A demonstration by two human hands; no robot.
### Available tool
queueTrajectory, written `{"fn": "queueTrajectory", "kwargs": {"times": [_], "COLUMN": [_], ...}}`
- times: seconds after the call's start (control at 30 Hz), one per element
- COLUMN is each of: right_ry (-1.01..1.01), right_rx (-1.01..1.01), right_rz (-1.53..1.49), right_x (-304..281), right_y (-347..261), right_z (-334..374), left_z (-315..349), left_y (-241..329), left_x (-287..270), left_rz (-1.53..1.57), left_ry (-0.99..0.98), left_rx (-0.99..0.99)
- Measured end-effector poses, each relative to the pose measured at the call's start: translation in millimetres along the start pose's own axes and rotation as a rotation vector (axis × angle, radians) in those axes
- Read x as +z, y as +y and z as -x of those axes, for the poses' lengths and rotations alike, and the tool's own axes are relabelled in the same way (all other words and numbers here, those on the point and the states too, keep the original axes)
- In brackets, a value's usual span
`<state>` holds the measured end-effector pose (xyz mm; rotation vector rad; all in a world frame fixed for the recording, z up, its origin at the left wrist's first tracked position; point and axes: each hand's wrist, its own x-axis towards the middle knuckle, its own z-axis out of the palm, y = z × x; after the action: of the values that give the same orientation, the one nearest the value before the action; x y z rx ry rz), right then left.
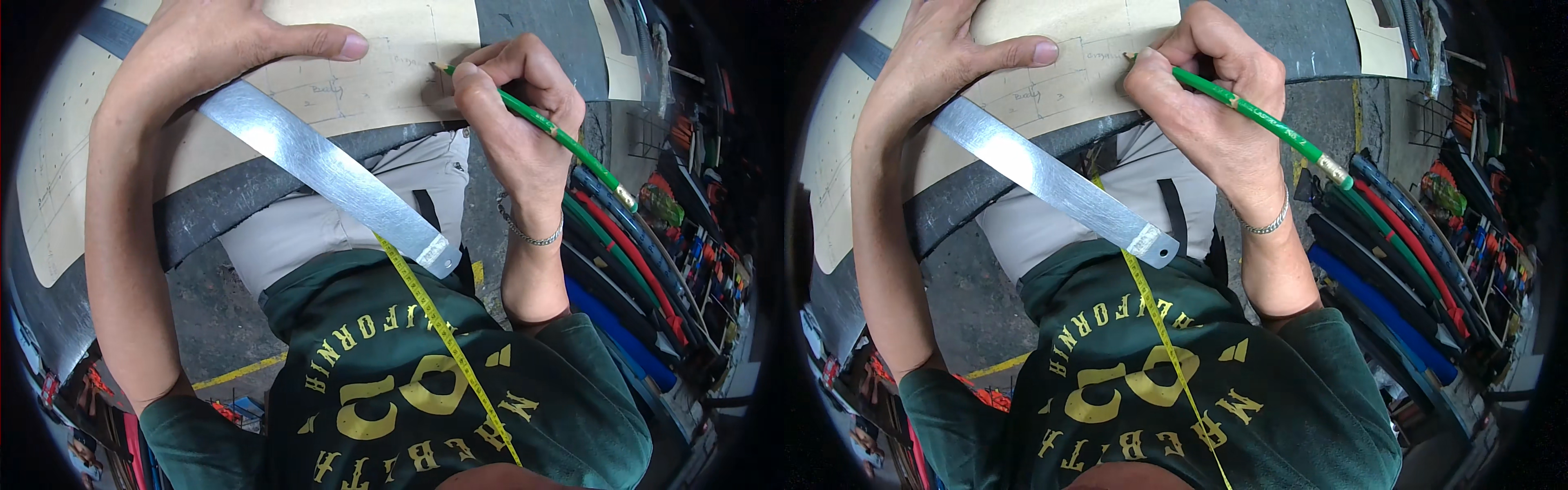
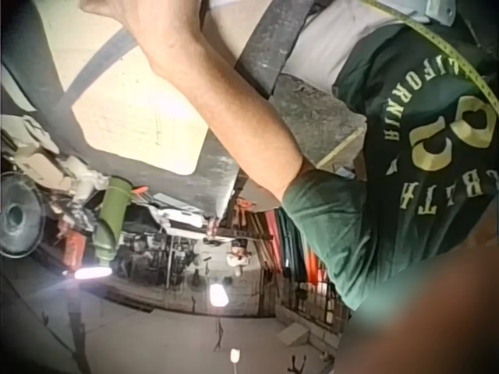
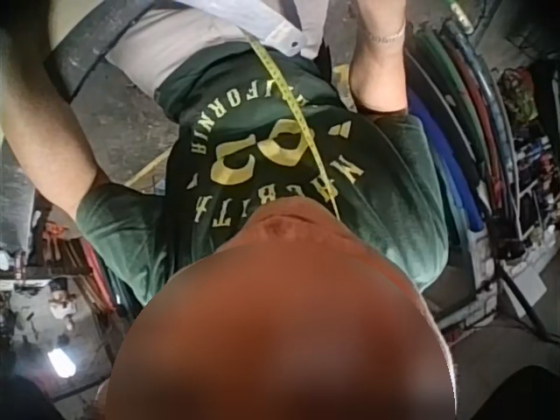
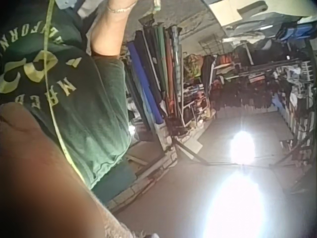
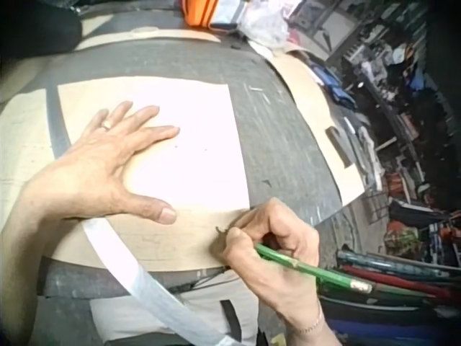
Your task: Marking and measuring a cardboard pattern on a workbench using a metal ruler, measuring tape, and pencil.
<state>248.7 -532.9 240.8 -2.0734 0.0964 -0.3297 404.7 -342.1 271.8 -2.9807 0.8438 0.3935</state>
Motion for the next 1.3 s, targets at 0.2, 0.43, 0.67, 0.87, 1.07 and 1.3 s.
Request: {"fn": "queueTrajectory", "kwargs": {"times": [0.2, 0.43, 0.67, 0.87, 1.07, 1.3], "right_ry": [-0.026, -0.037, -0.017, -0.031, 0.056, 0.110], "right_rx": [-0.036, -0.058, -0.059, -0.070, -0.074, -0.006], "right_rz": [0.046, 0.087, 0.084, 0.075, -0.052, -0.330], "right_x": [2, -1, -1, -3, -1, -13], "right_y": [-2, -1, 1, 0, 1, 3], "right_z": [-1, -2, 0, -3, -1, -3], "left_z": [-1, -1, 0, 1, 3, 5], "left_y": [1, 7, 3, 3, -3, -20], "left_x": [-1, -5, -2, -3, -1, -10], "left_rz": [0.002, -0.023, 0.002, 0.001, 0.022, 0.480], "left_ry": [-0.028, -0.060, -0.042, -0.037, -0.028, -0.013], "left_rx": [-0.027, -0.070, -0.041, -0.036, 0.003, 0.162]}}
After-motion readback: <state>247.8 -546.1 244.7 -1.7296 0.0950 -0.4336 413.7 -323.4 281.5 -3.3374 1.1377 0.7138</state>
